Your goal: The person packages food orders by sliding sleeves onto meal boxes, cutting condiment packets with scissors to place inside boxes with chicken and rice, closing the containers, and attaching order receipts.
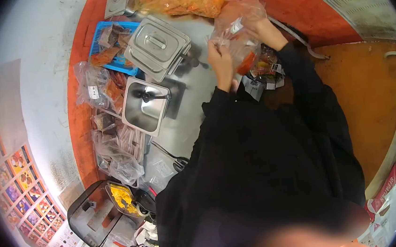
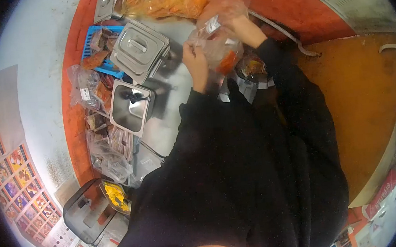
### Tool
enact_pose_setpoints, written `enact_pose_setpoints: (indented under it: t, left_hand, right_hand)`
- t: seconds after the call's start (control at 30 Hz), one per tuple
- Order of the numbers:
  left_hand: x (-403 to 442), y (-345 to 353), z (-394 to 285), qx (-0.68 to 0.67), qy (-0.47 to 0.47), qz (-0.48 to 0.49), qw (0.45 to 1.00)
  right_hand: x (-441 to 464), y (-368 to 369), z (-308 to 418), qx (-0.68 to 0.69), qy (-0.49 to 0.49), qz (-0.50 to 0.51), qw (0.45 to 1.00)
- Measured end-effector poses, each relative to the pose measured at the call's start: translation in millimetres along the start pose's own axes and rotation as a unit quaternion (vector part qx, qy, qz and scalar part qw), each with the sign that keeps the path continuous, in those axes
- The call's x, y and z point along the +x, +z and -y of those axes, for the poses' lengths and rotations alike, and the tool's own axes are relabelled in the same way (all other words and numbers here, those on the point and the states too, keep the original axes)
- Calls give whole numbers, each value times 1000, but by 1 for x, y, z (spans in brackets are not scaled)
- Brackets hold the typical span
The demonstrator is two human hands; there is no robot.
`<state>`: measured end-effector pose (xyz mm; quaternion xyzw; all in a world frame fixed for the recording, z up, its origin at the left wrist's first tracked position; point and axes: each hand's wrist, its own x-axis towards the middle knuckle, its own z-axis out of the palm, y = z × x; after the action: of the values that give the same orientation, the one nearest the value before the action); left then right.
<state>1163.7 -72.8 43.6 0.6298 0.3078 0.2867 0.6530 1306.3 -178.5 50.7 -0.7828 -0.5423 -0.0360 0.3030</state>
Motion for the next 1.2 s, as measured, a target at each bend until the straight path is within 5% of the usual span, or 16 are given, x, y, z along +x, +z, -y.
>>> enact_pose_setpoints:
  t: [0.07, 0.17, 0.27, 0.4, 0.47, 0.57, 1.2]
  left_hand:
    - [-1, -11, 2, 141, 80, -3, 987]
    - [-4, -23, 15, 150, 78, 3, 986]
    - [-12, -25, 14, 176, -6, -1, 984]
    - [-8, -34, 3, 226, 43, -2, 973]
    - [-3, -35, 3, 256, 33, 7, 966]
    - [-7, -35, 8, 296, 62, 12, 953]
    - [-4, -50, 29, 428, 67, 9, 901]
  right_hand:
    - [-17, 7, 8, 25, 9, 21, 999]
    - [-30, 11, 18, -32, 93, 151, 984]
    - [-28, 19, 27, -50, 53, 157, 985]
    - [-20, 34, 29, -43, 63, 110, 991]
    - [-18, 46, 26, -74, -39, 13, 996]
    - [-19, 54, 29, -160, -9, 117, 980]
    - [-12, 70, 11, -91, -112, 150, 978]
